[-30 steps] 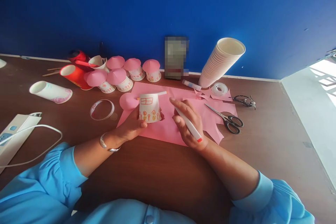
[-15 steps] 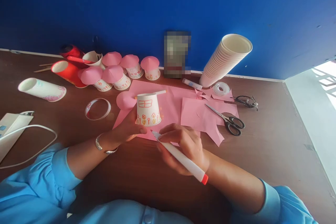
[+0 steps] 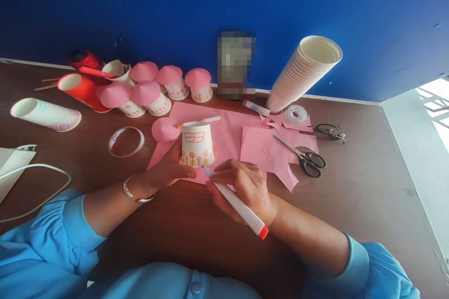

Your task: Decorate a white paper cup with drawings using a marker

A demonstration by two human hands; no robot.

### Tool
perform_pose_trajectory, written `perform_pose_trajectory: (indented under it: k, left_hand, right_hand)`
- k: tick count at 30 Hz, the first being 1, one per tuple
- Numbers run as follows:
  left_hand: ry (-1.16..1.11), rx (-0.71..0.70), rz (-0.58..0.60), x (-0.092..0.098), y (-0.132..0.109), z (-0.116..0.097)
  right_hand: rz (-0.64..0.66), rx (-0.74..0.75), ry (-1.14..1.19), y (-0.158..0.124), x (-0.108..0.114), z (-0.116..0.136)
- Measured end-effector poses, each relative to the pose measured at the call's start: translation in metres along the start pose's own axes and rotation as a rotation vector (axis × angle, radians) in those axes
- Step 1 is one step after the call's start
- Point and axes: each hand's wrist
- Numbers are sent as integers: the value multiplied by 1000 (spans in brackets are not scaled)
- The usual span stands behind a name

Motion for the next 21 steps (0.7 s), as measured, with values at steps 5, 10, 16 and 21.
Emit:
perform_pose_trajectory:
  k: [5, 10, 16, 21]
  left_hand:
    - [19, 6, 8, 0, 0, 1]
    - [29, 7, 10, -3, -1, -3]
    - [40, 18, 0, -6, -1, -5]
    - [48, 2, -18, -7, -1, -7]
  right_hand:
    - [-1, -2, 7, -1, -1, -2]
    - [-3, 7, 3, -1, -2, -1]
    - [-1, -2, -16, -1, -2, -1]
    - [-3, 4, -14, 0, -2, -2]
Point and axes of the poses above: each hand's wrist, its own y-axis towards the middle knuckle, its own x-axis out of the back of the hand, z = x × y
